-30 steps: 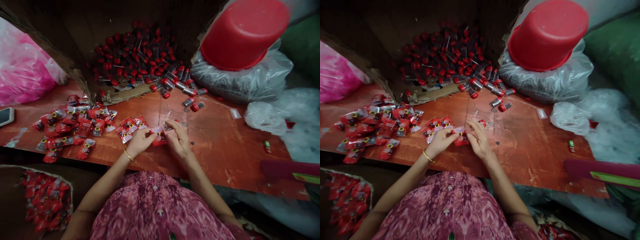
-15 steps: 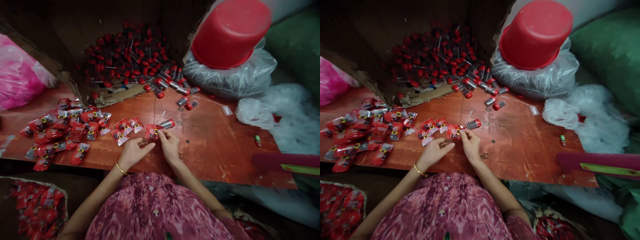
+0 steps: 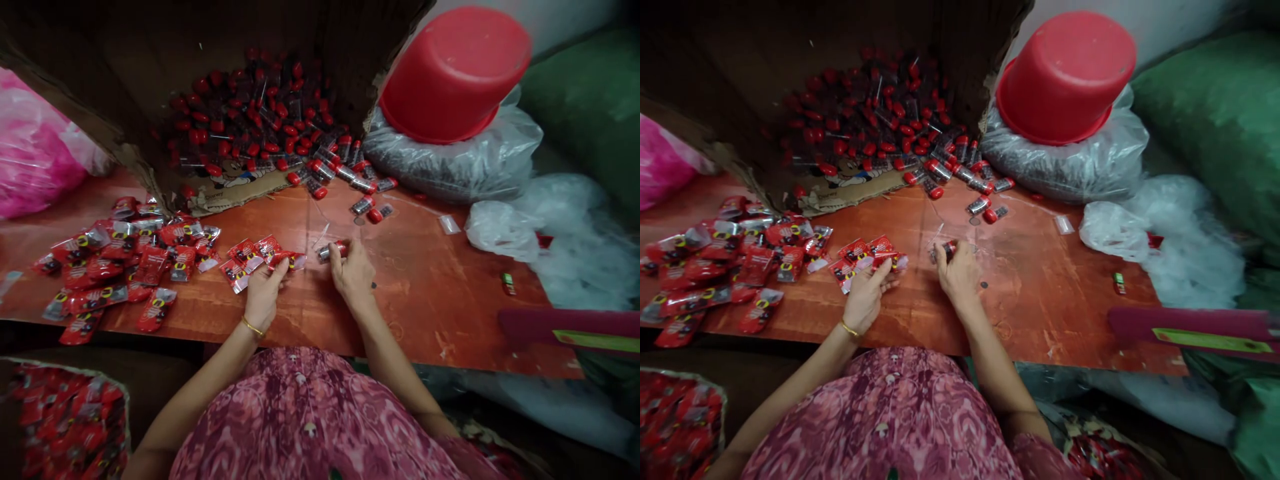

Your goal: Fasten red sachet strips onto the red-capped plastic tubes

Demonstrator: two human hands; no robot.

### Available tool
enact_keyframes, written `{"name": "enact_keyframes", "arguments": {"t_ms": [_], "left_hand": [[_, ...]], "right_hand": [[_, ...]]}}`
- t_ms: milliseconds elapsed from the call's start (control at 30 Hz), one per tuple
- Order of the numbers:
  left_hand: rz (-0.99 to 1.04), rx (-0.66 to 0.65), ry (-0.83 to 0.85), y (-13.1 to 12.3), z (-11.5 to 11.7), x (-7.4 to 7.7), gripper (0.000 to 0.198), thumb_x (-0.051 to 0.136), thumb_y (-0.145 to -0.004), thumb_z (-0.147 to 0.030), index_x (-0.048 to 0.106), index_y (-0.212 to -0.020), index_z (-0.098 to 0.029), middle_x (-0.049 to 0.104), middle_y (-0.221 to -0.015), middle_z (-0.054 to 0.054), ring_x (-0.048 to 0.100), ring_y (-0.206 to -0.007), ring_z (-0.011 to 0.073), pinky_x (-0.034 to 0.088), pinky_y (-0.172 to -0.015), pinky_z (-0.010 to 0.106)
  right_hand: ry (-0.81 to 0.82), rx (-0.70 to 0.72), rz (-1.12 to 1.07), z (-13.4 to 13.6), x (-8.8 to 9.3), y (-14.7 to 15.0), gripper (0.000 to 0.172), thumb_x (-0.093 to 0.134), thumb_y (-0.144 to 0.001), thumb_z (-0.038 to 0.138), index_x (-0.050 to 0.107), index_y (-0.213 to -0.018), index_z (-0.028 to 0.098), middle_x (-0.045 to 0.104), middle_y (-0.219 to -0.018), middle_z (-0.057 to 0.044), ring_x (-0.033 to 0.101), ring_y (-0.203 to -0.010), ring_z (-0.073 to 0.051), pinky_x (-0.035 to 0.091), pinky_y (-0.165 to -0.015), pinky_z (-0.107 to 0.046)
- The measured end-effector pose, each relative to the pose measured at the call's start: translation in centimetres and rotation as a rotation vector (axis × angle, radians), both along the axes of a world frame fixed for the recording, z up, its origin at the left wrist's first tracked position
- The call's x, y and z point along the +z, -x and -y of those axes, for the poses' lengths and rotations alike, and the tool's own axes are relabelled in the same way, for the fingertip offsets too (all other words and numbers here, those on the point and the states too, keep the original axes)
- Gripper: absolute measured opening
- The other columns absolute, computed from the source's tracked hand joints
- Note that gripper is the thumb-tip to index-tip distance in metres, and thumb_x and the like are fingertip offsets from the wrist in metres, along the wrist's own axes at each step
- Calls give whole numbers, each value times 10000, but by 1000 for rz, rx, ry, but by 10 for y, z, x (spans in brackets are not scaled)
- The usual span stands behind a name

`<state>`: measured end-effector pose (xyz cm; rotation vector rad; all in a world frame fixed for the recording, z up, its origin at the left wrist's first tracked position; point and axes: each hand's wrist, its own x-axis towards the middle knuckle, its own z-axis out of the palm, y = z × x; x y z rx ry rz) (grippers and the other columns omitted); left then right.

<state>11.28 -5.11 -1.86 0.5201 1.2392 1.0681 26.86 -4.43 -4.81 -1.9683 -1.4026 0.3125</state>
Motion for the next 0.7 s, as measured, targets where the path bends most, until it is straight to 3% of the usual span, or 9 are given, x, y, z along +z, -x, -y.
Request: {"name": "enact_keyframes", "arguments": {"t_ms": [67, 133, 267, 333, 433, 500, 700], "left_hand": [[3, -42, 16, 1, -3, 2, 454, 790, -492, -499, 658, -730, -135, 696, -650, 28, 626, -566, 116, 433, -529, 192], [4, -58, 28, 3, -6, 4, 464, 793, -477, -512, 645, -699, -133, 681, -607, 22, 621, -541, 115, 427, -512, 189], [12, -48, 23, 9, -8, 5, 461, 794, -480, -511, 641, -699, -135, 679, -621, 21, 634, -568, 119, 439, -529, 190], [23, -57, 30, 12, -8, 5, 461, 794, -486, -505, 641, -717, -136, 684, -639, 23, 641, -585, 122, 441, -531, 189], [43, -105, 65, 13, -8, 4, 440, 796, -503, -486, 629, -716, -139, 684, -639, 22, 642, -583, 121, 443, -527, 190], [58, -133, 101, 13, -7, 3, 428, 799, -508, -474, 620, -706, -140, 679, -622, 21, 636, -560, 118, 446, -524, 192], [77, -129, 137, 19, -8, 1, 413, 790, -529, -473, 597, -682, -142, 659, -554, 15, 624, -514, 111, 443, -502, 183]], "right_hand": [[66, 16, 202, -6, 0, -9, 471, 511, -791, 565, 612, -982, 147, 589, -914, -132, 540, -802, -236, 389, -652, -316], [110, 142, 328, -4, 0, -13, 423, 543, -787, 508, 620, -1004, 153, 577, -980, -151, 538, -858, -261, 395, -676, -336], [49, 403, 364, 16, -5, -22, 328, 497, -822, 319, 585, -1108, 184, 551, -1159, -138, 513, -1024, -269, 389, -834, -398], [7, 371, 327, 26, -10, -25, 424, 511, -817, 381, 533, -1177, 159, 526, -1222, -156, 490, -1086, -282, 382, -880, -419], [9, 149, 330, 30, -19, -26, 616, 527, -778, 553, 493, -1210, 114, 528, -1211, -207, 483, -1070, -328, 397, -845, -452], [53, 78, 367, 28, -23, -23, 549, 498, -801, 551, 542, -1139, 121, 557, -1156, -219, 498, -1005, -337, 400, -799, -461], [106, 99, 289, 28, -20, -24, 299, 504, -814, 383, 576, -963, 135, 613, -981, -183, 535, -874, -298, 414, -742, -429]]}}
